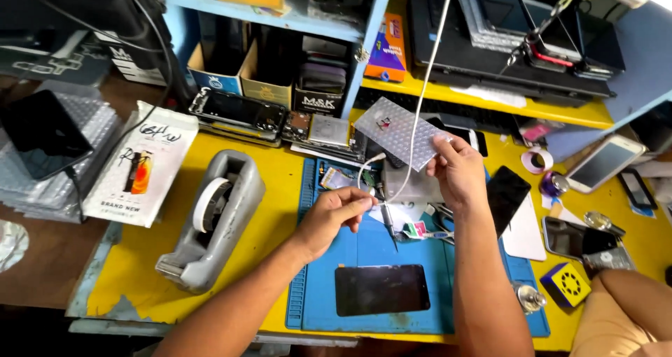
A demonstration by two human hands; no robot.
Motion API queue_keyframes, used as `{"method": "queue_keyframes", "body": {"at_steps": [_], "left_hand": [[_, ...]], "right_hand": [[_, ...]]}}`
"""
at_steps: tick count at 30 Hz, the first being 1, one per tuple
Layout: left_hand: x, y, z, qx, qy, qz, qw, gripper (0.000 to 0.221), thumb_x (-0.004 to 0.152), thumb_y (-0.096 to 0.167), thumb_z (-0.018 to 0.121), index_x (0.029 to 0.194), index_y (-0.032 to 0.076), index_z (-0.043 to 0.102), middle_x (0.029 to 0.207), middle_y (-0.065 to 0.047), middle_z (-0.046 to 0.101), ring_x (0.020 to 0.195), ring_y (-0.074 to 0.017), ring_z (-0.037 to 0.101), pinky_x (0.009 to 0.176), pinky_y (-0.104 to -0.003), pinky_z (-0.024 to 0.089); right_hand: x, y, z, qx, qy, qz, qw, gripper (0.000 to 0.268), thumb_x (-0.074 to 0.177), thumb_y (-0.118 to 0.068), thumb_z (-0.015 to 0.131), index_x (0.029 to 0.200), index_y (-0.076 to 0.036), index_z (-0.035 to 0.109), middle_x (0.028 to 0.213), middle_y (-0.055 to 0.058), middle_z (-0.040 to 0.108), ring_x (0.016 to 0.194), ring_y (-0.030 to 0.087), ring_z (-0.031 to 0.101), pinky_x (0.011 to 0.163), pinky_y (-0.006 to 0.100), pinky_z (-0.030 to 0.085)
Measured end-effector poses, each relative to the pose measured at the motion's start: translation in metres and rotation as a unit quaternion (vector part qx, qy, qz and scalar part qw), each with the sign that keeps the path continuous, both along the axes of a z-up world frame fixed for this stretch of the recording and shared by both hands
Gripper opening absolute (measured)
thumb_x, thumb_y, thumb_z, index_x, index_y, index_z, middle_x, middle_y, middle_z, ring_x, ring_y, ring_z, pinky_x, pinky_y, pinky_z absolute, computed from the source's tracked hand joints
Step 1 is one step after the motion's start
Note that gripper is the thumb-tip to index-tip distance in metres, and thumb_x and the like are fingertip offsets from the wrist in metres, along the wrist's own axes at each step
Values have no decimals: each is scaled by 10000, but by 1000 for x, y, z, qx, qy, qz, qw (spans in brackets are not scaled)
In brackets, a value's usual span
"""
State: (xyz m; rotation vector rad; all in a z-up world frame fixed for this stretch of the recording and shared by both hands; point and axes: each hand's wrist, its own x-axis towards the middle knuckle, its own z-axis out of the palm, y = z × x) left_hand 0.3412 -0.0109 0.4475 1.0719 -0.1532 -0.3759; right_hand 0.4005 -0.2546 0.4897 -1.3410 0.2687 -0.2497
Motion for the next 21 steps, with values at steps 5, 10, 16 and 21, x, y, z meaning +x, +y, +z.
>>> {"method": "queue_keyframes", "body": {"at_steps": [5,10,16,21], "left_hand": [[6,3,-12,-9,-10,-5,1000,197,936,175,753,1049,16,776,620,-78,600,531,-120,588,560,-234,543],[4,4,-6,-8,-9,-5,1000,207,936,179,745,1050,9,773,614,-68,587,534,-110,578,558,-227,542],[5,4,-6,2,-4,-13,1000,200,938,172,728,1036,1,766,605,-80,569,538,-131,576,554,-243,535],[6,7,-1,9,4,-14,1000,210,941,159,718,1050,-14,763,614,-78,569,550,-134,571,567,-251,534]], "right_hand": [[13,6,-4,21,-30,-4,999,287,958,-74,712,1203,30,607,731,77,644,588,217,744,541,330,679],[20,0,-16,27,-30,-9,999,315,965,-59,692,1233,64,582,735,109,647,607,230,756,558,344,693],[31,6,-11,30,-25,2,999,420,949,-34,677,1326,101,552,799,185,669,656,274,767,613,384,700],[20,16,5,99,-38,43,993,623,974,-44,631,1508,105,348,1073,298,685,999,417,758,916,543,642]]}}
